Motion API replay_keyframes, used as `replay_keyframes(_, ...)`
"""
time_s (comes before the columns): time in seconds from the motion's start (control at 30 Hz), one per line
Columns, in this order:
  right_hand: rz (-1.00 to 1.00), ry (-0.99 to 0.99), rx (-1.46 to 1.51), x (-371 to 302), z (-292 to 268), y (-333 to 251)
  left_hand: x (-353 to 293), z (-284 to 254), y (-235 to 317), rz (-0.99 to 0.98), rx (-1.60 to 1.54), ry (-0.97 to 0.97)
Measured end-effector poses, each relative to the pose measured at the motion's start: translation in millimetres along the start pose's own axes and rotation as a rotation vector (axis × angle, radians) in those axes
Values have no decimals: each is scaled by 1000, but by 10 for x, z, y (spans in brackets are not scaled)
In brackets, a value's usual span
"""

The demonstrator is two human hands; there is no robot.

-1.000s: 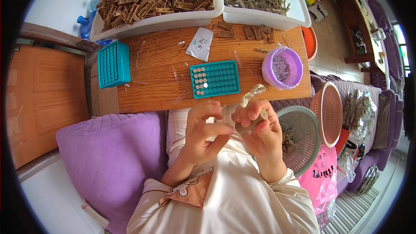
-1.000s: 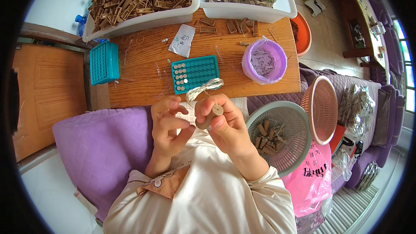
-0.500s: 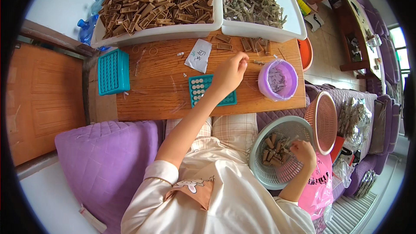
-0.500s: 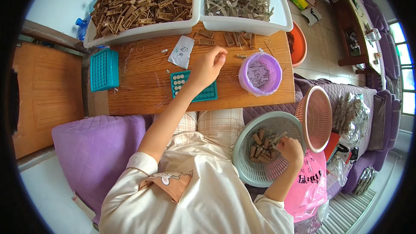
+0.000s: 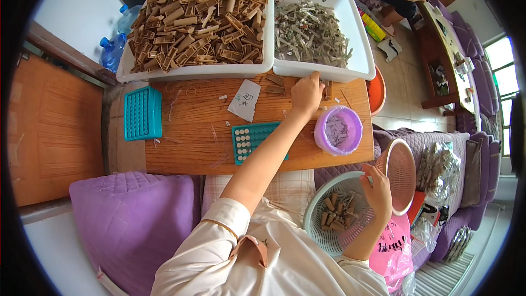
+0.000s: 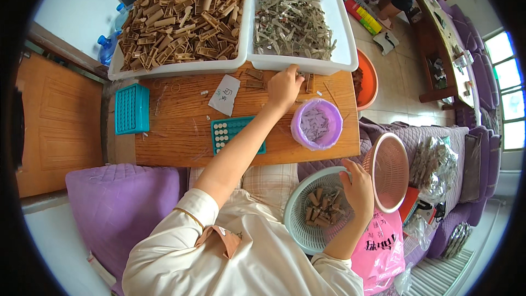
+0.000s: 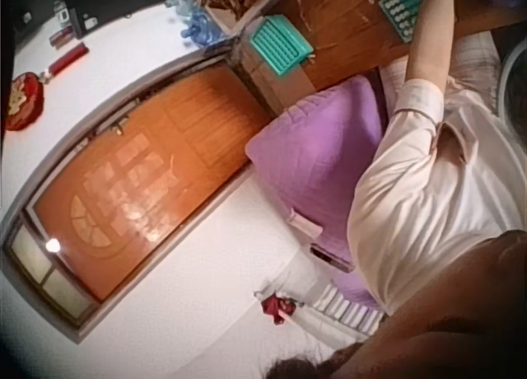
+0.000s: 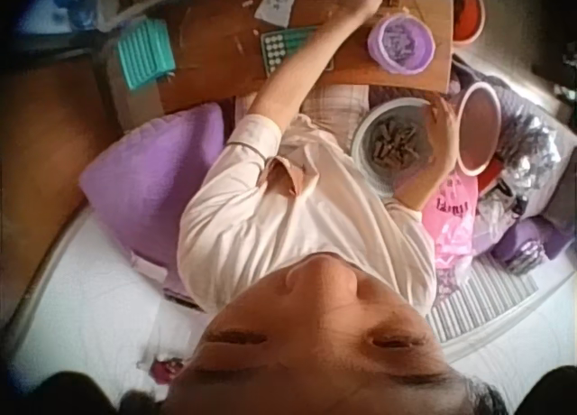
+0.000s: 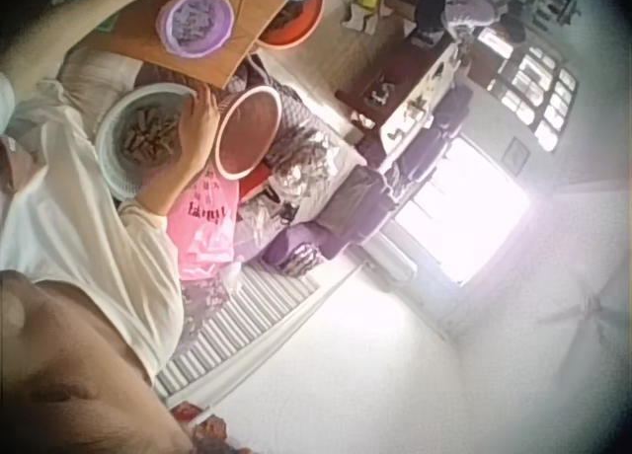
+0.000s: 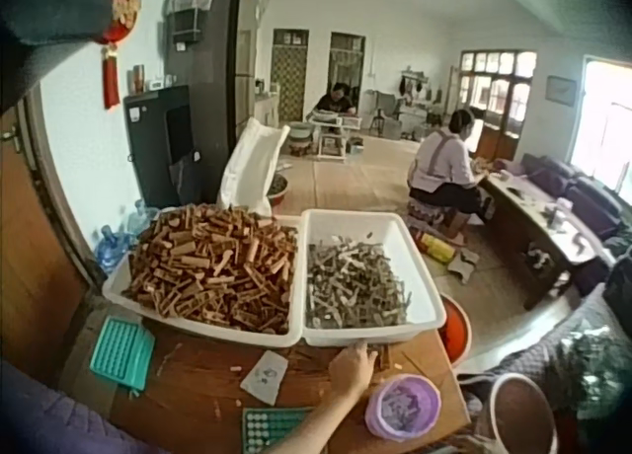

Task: Manually assembling small plastic and metal components at a workbench.

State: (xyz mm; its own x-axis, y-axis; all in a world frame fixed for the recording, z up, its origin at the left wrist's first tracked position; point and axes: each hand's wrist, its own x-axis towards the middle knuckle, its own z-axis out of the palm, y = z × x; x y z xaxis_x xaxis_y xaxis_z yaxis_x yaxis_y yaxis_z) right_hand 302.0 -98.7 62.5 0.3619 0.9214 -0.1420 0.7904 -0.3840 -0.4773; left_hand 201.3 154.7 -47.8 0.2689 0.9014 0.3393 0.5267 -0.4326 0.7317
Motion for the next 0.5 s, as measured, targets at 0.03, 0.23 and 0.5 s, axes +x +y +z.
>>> replay_keyframes(0.03,-41,16,-14,35,0,-17,-17,-19,8,7,-125,67)
replay_keyframes(0.23,-218,194,170,501,-184,-530,-135,-433,108,-184,-585,-45)
replay_keyframes(0.5,-636,119,441,1727,199,-1786,-709,-1575,195,-579,-1024,-126)
